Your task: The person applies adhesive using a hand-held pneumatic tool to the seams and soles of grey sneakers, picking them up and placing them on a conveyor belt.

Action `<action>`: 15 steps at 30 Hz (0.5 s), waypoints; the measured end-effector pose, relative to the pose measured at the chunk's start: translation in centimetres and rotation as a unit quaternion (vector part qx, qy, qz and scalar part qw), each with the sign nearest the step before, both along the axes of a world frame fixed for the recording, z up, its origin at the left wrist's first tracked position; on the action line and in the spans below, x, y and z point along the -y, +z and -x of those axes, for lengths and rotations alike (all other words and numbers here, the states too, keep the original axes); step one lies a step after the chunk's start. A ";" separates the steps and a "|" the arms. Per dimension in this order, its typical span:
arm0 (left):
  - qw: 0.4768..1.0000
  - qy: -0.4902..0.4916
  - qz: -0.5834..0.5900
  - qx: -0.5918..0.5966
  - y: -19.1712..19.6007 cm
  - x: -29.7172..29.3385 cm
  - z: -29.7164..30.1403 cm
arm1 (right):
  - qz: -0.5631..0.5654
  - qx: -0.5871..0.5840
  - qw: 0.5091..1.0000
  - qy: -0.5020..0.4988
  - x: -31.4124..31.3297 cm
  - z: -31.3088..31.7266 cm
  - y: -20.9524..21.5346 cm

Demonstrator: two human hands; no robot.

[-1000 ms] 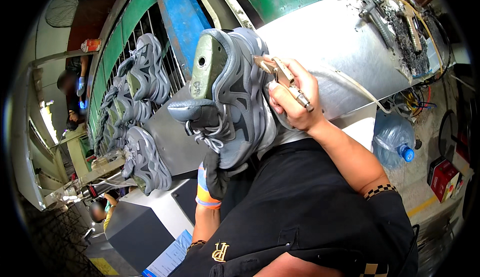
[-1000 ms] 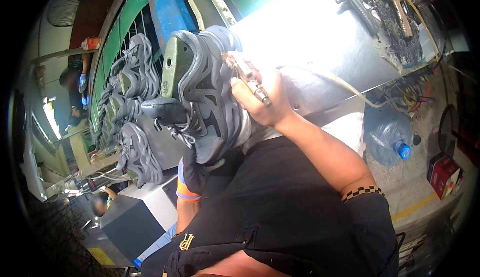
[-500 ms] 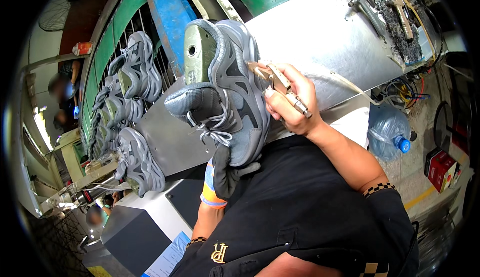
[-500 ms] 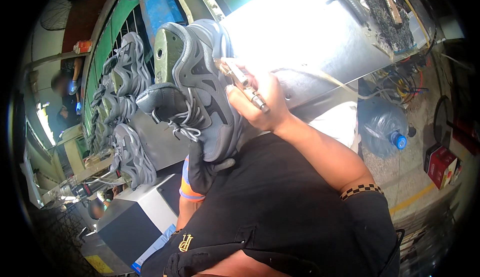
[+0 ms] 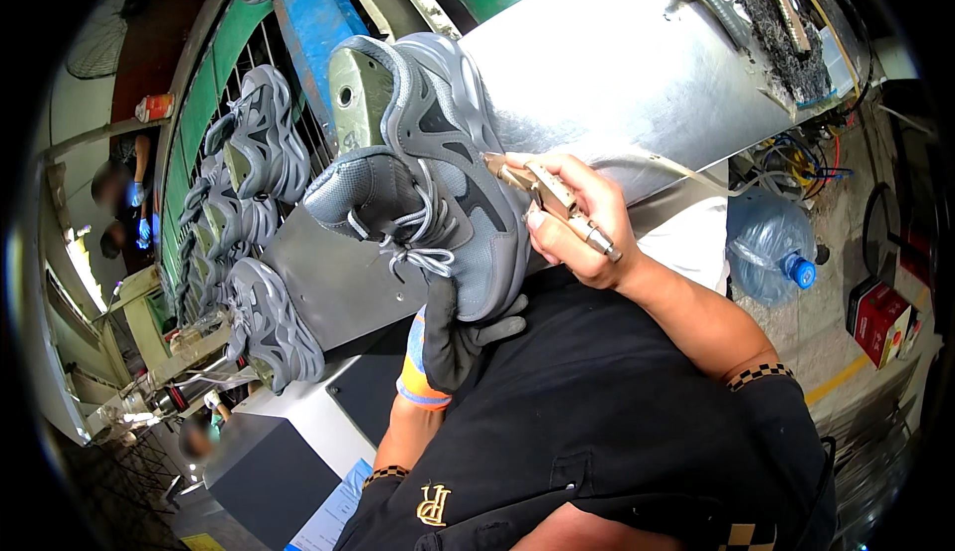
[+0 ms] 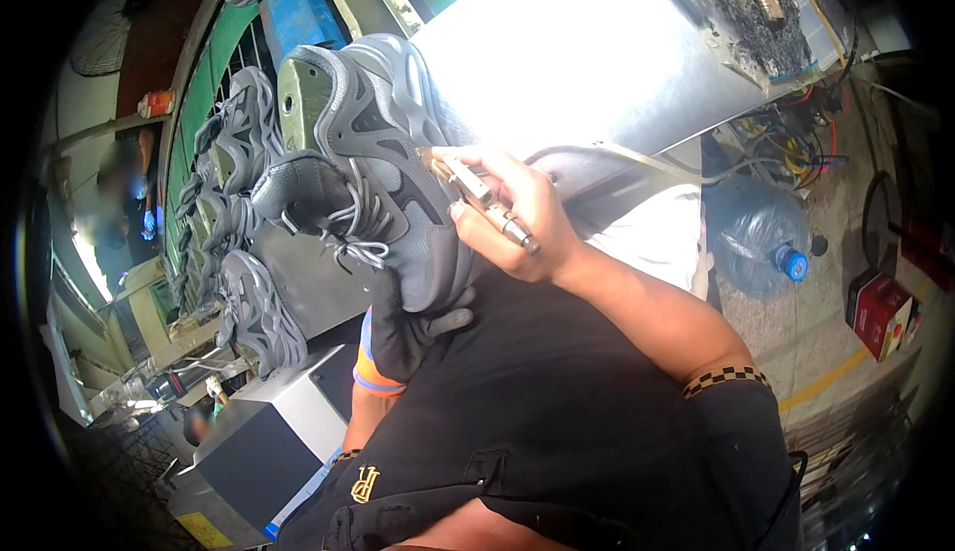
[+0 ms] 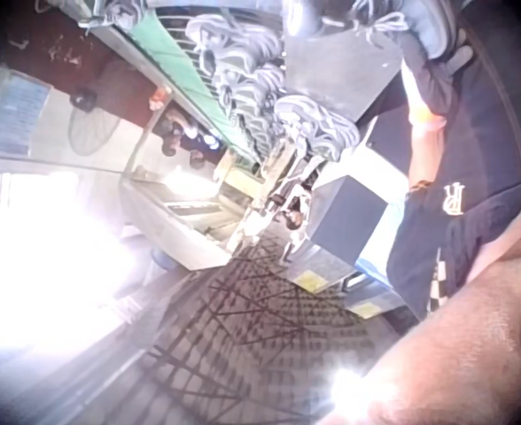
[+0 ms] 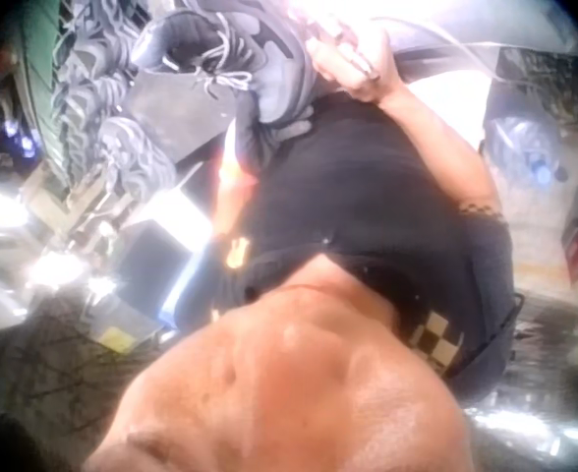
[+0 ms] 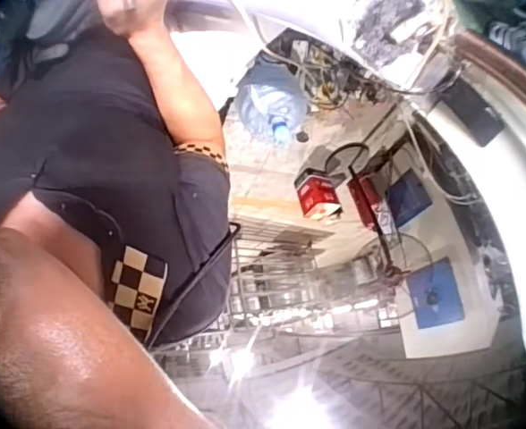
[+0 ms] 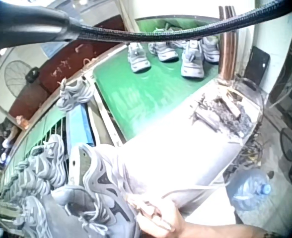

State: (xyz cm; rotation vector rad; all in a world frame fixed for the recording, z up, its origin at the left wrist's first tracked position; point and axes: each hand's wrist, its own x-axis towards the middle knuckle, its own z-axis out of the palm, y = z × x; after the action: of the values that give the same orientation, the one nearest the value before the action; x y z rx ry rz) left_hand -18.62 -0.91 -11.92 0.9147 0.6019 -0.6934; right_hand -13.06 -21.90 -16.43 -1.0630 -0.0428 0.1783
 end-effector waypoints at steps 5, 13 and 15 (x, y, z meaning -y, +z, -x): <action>1.000 -0.019 0.011 0.012 -0.2 1.1 -0.2 | 0.027 -0.022 0.999 0.033 1.4 0.6 -0.3; 0.999 -0.043 -0.004 0.004 -0.2 3.1 -0.4 | 0.018 -0.030 0.999 0.033 3.4 2.8 -0.1; 0.998 -0.055 0.004 -0.017 -0.4 3.4 -0.6 | 0.016 -0.041 0.999 0.021 3.8 3.2 0.0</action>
State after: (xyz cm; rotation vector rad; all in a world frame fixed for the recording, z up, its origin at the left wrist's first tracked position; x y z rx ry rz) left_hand -18.03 -4.31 -12.32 0.9342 0.5818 -0.8103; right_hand -16.30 -25.70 -16.40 -1.0863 0.0122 0.2617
